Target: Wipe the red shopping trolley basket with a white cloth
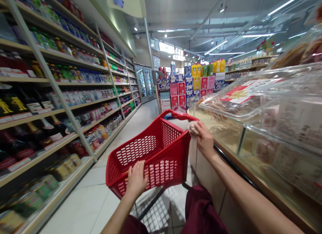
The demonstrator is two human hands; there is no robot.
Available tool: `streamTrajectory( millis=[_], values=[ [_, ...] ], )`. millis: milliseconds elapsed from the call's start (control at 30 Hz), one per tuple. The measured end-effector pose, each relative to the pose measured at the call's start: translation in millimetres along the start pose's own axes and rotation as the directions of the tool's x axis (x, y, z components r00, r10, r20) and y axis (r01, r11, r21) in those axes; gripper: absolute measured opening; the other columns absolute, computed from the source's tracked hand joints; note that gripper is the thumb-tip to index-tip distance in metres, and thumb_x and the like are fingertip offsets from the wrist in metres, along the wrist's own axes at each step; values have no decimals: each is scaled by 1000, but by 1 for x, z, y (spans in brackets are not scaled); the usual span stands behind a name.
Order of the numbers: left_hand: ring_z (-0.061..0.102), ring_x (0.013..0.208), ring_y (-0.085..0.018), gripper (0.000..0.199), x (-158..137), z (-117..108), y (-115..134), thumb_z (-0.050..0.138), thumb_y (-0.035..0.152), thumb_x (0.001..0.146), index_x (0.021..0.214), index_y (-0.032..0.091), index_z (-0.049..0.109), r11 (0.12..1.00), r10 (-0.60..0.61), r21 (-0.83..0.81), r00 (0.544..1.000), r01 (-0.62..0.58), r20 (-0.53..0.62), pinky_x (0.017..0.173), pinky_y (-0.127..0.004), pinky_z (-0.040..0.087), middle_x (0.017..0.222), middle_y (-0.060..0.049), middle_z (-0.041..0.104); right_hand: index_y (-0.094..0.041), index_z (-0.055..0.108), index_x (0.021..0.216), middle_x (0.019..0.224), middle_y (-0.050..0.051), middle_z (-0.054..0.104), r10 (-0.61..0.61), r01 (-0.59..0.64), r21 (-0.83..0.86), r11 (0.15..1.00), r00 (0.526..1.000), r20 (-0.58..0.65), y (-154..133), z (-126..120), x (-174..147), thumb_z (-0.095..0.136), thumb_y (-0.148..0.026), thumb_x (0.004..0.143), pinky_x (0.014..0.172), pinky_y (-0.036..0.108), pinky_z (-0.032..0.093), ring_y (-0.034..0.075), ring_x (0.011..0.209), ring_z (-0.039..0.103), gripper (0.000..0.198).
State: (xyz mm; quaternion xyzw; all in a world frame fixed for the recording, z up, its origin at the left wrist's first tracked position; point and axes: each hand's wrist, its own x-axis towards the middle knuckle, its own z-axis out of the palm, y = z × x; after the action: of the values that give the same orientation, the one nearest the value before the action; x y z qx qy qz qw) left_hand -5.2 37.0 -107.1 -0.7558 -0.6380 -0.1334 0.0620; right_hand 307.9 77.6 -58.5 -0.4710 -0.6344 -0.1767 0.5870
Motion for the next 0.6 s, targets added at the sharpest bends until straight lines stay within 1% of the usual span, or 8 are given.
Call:
streamTrajectory(
  millis=[100,167,267,333,433,500,533,600],
  values=[
    [32,122,-23,55,-4,3,-4,42,16,69,124,10,36,1000,5,-21,1000,-6,-29,102,-45,18,129,-13,43,-22,59,107,122,6,51,8,-9,22,1000,998,68,11,7,21,40,-10,77,100,45,31,22,118,39,37],
    [33,122,-24,55,-6,6,-7,42,15,68,123,10,37,998,2,-56,999,-5,-38,102,-47,17,128,-13,44,-22,62,100,115,6,56,10,-27,95,995,985,173,7,10,4,41,-11,75,96,42,37,21,111,47,34],
    [33,122,-25,54,-5,2,0,42,15,68,122,12,39,980,-36,-199,994,15,-102,101,-50,18,129,-14,42,-21,60,102,114,7,57,113,-148,238,960,982,152,-19,2,-30,42,-13,76,95,39,39,19,108,50,33],
    [31,123,-23,55,-2,-8,17,42,18,70,124,15,35,930,-26,-364,979,-51,-204,101,-48,22,132,-13,38,-21,59,101,110,6,59,186,-244,345,906,964,192,-42,-12,-36,44,-15,76,93,37,40,18,105,52,30],
    [28,125,-21,62,2,-31,55,50,26,68,126,17,32,766,39,-600,949,-230,-314,101,-41,26,132,-10,38,-21,60,97,100,4,63,199,-383,438,814,891,409,-70,-32,-23,47,-18,76,84,32,46,17,93,58,25],
    [41,115,-22,50,4,-40,80,54,28,65,114,17,48,645,59,-733,971,-215,-232,97,-37,32,117,-8,52,-20,60,95,96,3,65,181,-447,446,775,834,522,-81,-36,-14,48,-19,75,80,30,48,16,87,60,23],
    [50,105,-22,38,4,-42,90,54,29,65,101,17,57,566,42,-813,990,-134,-134,91,-36,37,103,-7,60,-20,60,95,94,3,65,186,-459,438,773,824,535,-84,-35,-12,48,-18,75,78,30,49,16,86,61,24],
    [59,78,-20,24,2,-38,103,53,35,67,76,15,62,374,-7,-921,994,106,112,74,-33,45,75,-5,64,-20,60,96,96,4,64,218,-434,411,802,852,475,-88,-28,-18,46,-16,75,81,31,48,16,88,60,26]
  ],
)
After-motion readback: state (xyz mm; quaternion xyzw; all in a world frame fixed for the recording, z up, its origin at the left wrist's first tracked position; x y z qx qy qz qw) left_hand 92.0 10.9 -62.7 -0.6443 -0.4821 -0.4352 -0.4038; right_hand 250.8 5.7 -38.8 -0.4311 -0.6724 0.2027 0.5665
